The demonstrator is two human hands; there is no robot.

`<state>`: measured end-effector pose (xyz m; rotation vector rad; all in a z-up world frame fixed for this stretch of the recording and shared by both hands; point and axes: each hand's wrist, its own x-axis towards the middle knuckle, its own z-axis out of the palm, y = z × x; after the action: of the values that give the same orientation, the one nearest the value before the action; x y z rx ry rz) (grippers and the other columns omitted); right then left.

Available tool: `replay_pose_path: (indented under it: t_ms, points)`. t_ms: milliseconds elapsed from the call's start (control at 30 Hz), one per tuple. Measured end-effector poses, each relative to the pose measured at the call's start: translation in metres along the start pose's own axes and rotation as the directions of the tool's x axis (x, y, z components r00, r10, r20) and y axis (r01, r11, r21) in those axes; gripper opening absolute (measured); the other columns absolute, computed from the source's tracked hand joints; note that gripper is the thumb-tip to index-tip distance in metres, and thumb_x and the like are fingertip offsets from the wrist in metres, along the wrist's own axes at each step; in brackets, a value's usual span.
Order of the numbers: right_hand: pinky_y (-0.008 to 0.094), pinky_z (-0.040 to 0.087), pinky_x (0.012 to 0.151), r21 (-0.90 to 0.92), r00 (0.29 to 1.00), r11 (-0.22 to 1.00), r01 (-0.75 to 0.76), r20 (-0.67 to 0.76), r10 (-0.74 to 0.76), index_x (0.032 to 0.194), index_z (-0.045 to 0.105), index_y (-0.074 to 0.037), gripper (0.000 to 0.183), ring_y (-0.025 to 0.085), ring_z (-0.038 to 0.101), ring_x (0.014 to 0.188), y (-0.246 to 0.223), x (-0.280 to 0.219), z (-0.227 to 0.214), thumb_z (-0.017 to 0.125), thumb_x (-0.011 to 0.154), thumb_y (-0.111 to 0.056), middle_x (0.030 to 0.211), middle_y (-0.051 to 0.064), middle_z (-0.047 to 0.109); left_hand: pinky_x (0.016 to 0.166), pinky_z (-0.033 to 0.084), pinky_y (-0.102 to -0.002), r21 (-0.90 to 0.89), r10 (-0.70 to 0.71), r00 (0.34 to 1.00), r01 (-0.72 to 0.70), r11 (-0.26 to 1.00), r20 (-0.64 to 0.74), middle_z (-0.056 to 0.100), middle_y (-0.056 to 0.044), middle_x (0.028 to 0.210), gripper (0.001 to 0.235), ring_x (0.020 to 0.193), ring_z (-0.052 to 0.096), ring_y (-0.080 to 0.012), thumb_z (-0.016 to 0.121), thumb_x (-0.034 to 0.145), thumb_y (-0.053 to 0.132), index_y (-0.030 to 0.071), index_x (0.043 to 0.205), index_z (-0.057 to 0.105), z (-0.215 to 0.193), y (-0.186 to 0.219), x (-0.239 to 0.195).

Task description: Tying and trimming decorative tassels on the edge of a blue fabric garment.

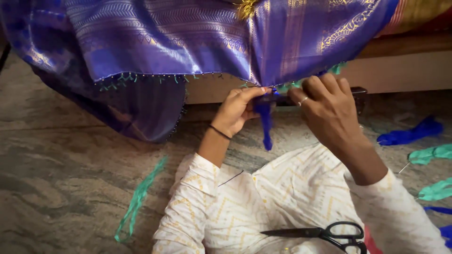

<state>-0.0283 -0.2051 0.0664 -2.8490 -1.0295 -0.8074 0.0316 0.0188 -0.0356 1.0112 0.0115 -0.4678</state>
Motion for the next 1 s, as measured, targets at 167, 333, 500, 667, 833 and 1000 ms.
replay_pose_path:
  t_ms: [167, 333, 500, 667, 833, 1000]
  points:
    - [0.039, 0.043, 0.085, -0.004, 0.992, 0.999, -0.036, 0.119, 0.036, 0.118, 0.079, -0.015, 0.042, 0.023, 0.056, 0.099, -0.007, -0.032, 0.021, 0.076, 0.077, -0.009, 0.099, 0.003, 0.060, 0.079, 0.061, -0.037, -0.004, 0.013, 1.000, -0.013, 1.000, -0.011, 0.076, -0.012, 0.098, 0.025, 0.085, 0.075, -0.0203, 0.068, 0.095, 0.020, -0.001, 0.107, 0.074, -0.001, 0.002, 0.002]
    - [0.044, 0.047, 0.078, 0.285, 0.944, 0.902, -0.325, 0.039, 0.328, 0.105, 0.083, -0.015, 0.028, 0.030, 0.060, 0.092, -0.008, -0.068, 0.013, 0.086, 0.079, -0.023, 0.119, 0.010, 0.070, 0.078, 0.061, -0.035, 0.043, 0.015, 0.999, -0.018, 0.999, 0.051, 0.077, -0.015, 0.094, 0.026, 0.081, 0.074, -0.0204, 0.065, 0.096, 0.022, -0.001, 0.106, 0.074, 0.000, 0.007, -0.003]
    - [0.036, 0.058, 0.090, 0.774, 0.723, 0.222, -0.592, 0.390, 0.570, 0.126, 0.071, -0.010, 0.029, 0.028, 0.073, 0.106, 0.008, -0.103, 0.024, 0.068, 0.098, -0.018, 0.121, 0.018, 0.072, 0.077, 0.061, -0.035, 0.071, 0.037, 0.996, -0.043, 0.997, 0.080, 0.077, -0.015, 0.094, 0.027, 0.081, 0.074, -0.0201, 0.066, 0.096, 0.022, -0.002, 0.106, 0.074, -0.001, 0.009, -0.006]
    - [0.038, 0.065, 0.093, 0.898, 0.692, -0.367, -0.243, 0.426, 0.583, 0.131, 0.061, 0.004, 0.040, 0.026, 0.076, 0.107, 0.012, -0.099, 0.003, 0.063, 0.093, -0.011, 0.119, 0.018, 0.074, 0.076, 0.061, -0.035, 0.084, 0.026, 0.996, -0.033, 0.996, 0.083, 0.077, -0.013, 0.096, 0.029, 0.082, 0.074, -0.0197, 0.066, 0.096, 0.023, -0.001, 0.109, 0.075, -0.004, 0.007, -0.001]
    - [0.031, 0.055, 0.075, 0.795, 0.770, 0.382, -0.472, 0.160, 0.618, 0.116, 0.072, 0.001, 0.004, 0.023, 0.070, 0.083, 0.019, -0.098, 0.032, 0.070, 0.113, -0.002, 0.098, 0.020, 0.075, 0.078, 0.062, -0.037, 0.100, 0.018, 0.997, -0.026, 0.995, 0.072, 0.078, -0.014, 0.098, 0.032, 0.085, 0.076, -0.0214, 0.066, 0.096, 0.026, -0.002, 0.108, 0.074, -0.006, 0.004, 0.002]
    - [0.031, 0.053, 0.073, 0.539, 0.943, 0.797, -0.275, -0.011, 0.332, 0.137, 0.059, -0.005, 0.051, 0.021, 0.067, 0.087, -0.015, -0.037, 0.005, 0.069, 0.088, 0.003, 0.108, 0.009, 0.074, 0.079, 0.063, -0.037, 0.105, -0.025, 0.998, 0.019, 0.994, 0.055, 0.078, -0.012, 0.098, 0.030, 0.086, 0.076, -0.0205, 0.066, 0.095, 0.026, 0.000, 0.108, 0.074, -0.009, 0.007, 0.001]
